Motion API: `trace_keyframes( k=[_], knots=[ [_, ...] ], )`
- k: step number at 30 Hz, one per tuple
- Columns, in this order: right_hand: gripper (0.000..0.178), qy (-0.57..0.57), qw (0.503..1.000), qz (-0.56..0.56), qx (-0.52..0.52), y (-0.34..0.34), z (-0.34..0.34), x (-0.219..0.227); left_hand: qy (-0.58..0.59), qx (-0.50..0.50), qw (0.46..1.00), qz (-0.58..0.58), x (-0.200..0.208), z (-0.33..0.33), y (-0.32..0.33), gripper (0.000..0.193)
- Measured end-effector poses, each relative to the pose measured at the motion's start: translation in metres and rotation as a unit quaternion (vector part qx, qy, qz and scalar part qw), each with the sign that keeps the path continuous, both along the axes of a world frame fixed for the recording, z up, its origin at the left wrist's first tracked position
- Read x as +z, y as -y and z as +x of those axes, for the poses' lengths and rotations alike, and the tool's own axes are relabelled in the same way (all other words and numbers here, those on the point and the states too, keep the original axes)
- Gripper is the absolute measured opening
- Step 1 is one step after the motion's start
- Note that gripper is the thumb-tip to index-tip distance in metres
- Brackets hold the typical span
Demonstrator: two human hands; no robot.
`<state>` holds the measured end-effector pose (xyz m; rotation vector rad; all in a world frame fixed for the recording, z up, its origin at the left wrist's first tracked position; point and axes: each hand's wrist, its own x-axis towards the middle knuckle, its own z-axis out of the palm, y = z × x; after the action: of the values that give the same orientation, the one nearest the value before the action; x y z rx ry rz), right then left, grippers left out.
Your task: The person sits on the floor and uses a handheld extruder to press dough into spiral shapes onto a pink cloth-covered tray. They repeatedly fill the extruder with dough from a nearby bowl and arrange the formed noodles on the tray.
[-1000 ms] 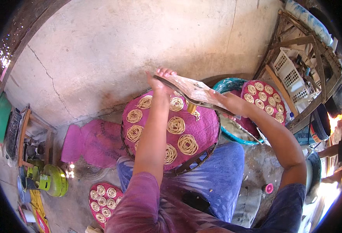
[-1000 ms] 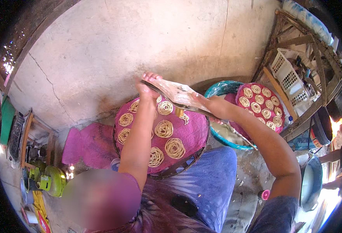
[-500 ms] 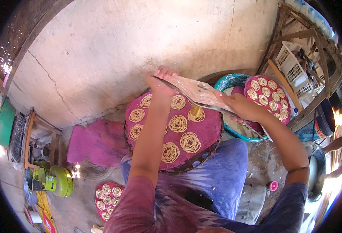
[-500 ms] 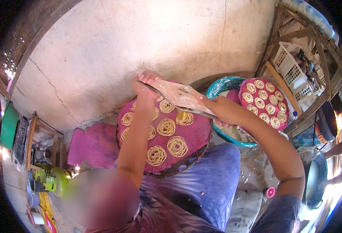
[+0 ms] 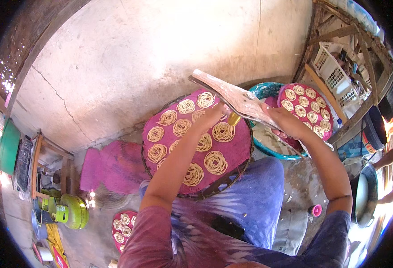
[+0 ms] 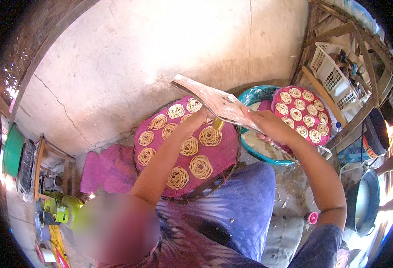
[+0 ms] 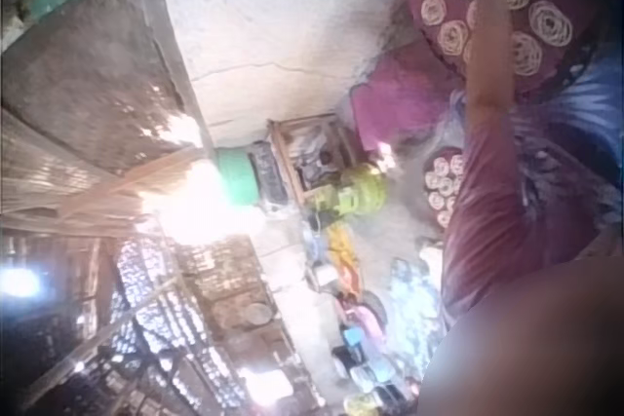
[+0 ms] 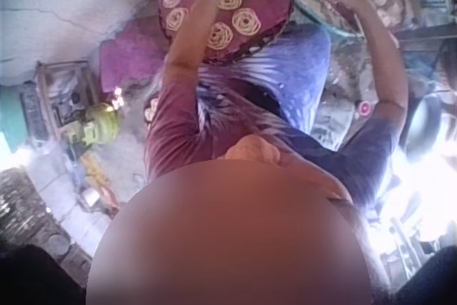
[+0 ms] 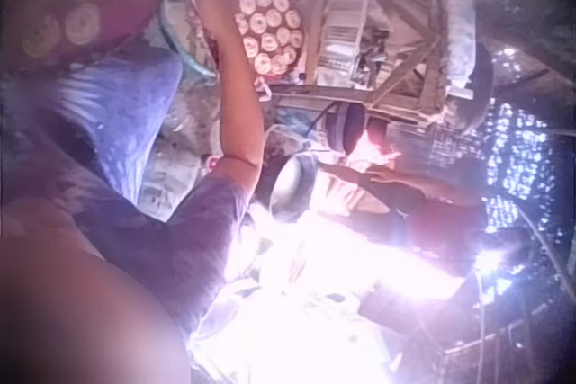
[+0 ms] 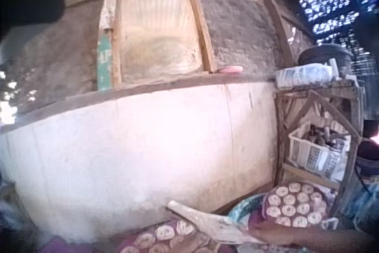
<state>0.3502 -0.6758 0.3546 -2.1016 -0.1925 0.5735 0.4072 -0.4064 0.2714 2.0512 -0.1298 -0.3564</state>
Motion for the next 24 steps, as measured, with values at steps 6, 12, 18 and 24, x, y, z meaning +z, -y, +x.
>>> trace_keyframes(
  k=[6,12,18,24],
  knots=[
    [0.070,0.033,0.999,-0.021,-0.030,-0.003,0.004,-0.004,-0.076,-0.031,0.996,-0.022,0.003,-0.011,0.005,0.074],
    [0.067,0.051,0.995,-0.008,-0.082,0.011,0.001,-0.008,0.030,-0.045,0.998,0.030,-0.015,-0.017,-0.008,0.078],
    [0.065,0.104,0.989,0.029,-0.096,0.022,-0.022,-0.012,0.332,-0.069,0.857,0.389,-0.026,-0.061,-0.023,0.063],
    [0.076,0.055,0.989,0.060,-0.126,0.019,-0.094,0.018,0.455,-0.023,0.841,0.291,0.024,-0.129,-0.025,0.063]
  ],
)
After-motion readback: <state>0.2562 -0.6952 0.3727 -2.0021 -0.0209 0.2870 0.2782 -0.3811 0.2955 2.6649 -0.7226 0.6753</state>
